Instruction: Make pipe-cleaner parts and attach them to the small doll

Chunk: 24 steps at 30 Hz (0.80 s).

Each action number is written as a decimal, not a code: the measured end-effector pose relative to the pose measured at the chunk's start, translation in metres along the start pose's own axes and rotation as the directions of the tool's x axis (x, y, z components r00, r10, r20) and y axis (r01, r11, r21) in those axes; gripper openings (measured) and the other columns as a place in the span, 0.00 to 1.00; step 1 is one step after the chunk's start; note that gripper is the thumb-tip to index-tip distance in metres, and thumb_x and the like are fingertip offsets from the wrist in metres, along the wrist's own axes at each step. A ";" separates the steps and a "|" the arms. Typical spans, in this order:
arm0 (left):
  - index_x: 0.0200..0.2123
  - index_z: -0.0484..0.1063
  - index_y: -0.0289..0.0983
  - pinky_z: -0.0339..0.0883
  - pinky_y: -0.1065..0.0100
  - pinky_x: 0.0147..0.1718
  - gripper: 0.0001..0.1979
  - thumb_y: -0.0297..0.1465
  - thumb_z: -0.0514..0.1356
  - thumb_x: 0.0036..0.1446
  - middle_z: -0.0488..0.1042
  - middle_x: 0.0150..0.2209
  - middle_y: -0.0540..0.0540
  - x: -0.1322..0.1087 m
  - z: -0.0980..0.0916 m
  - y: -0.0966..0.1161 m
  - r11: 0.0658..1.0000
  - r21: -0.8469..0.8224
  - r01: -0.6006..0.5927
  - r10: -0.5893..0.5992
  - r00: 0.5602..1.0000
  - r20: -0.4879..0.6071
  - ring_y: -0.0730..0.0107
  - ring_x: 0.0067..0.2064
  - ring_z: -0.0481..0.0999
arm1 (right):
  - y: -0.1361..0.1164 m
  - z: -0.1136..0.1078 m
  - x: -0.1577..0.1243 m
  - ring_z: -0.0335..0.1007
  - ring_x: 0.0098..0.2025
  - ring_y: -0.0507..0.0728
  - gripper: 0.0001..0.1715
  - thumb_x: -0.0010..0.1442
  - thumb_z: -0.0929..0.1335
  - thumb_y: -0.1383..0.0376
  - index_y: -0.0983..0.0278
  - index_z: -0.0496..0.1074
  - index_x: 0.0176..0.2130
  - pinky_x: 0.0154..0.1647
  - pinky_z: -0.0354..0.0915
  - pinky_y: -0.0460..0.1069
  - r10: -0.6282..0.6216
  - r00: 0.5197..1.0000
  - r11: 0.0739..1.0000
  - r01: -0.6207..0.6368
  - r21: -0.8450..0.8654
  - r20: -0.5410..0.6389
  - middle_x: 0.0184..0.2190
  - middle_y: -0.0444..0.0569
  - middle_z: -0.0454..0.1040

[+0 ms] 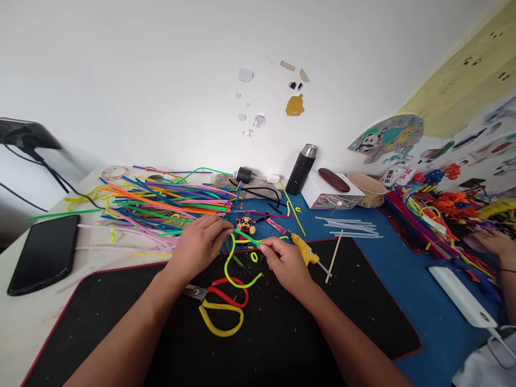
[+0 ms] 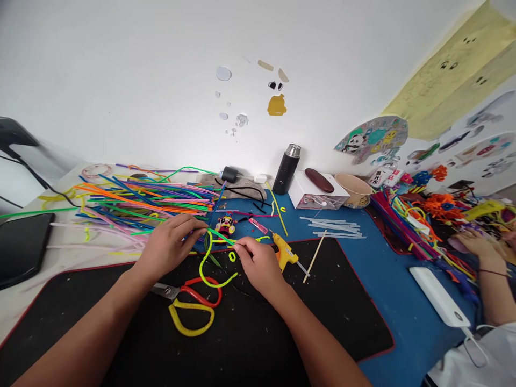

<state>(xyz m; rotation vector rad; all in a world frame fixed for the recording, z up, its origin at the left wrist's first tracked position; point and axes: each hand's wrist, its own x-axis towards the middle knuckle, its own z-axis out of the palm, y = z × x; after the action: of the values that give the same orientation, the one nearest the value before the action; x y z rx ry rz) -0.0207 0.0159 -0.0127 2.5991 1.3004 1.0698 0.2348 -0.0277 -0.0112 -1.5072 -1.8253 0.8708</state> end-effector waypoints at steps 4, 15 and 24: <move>0.44 0.78 0.39 0.70 0.62 0.41 0.10 0.34 0.56 0.74 0.81 0.38 0.44 0.001 0.001 0.005 0.999 -0.020 -0.037 0.038 0.999 0.018 0.59 0.40 0.79 | 0.001 0.000 -0.002 0.67 0.24 0.54 0.18 0.72 0.65 0.53 0.61 0.77 0.41 0.29 0.61 0.47 0.014 1.000 1.000 -0.014 0.013 -0.023 0.21 0.40 0.68; 0.43 0.77 0.37 0.70 0.62 0.41 0.10 0.32 0.56 0.74 0.81 0.37 0.44 -0.001 0.006 0.010 0.993 -0.033 -0.115 0.117 0.993 0.037 0.59 0.38 0.79 | -0.003 0.006 -0.003 0.64 0.23 0.53 0.17 0.72 0.65 0.54 0.61 0.77 0.39 0.28 0.59 0.48 -0.012 1.000 0.997 0.013 0.071 -0.018 0.19 0.39 0.66; 0.43 0.77 0.37 0.72 0.62 0.39 0.10 0.32 0.56 0.74 0.82 0.37 0.44 -0.001 0.004 0.012 0.993 -0.028 -0.119 0.119 0.993 0.018 0.60 0.38 0.81 | 0.000 0.008 0.001 0.61 0.22 0.52 0.18 0.67 0.68 0.51 0.62 0.76 0.43 0.24 0.57 0.47 0.070 0.997 0.944 -0.054 0.325 -0.036 0.21 0.39 0.65</move>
<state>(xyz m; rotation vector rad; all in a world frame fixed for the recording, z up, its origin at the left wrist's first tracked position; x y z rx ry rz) -0.0105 0.0084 -0.0130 2.6897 1.1317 1.0679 0.2288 -0.0272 -0.0161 -1.3677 -1.5186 1.0962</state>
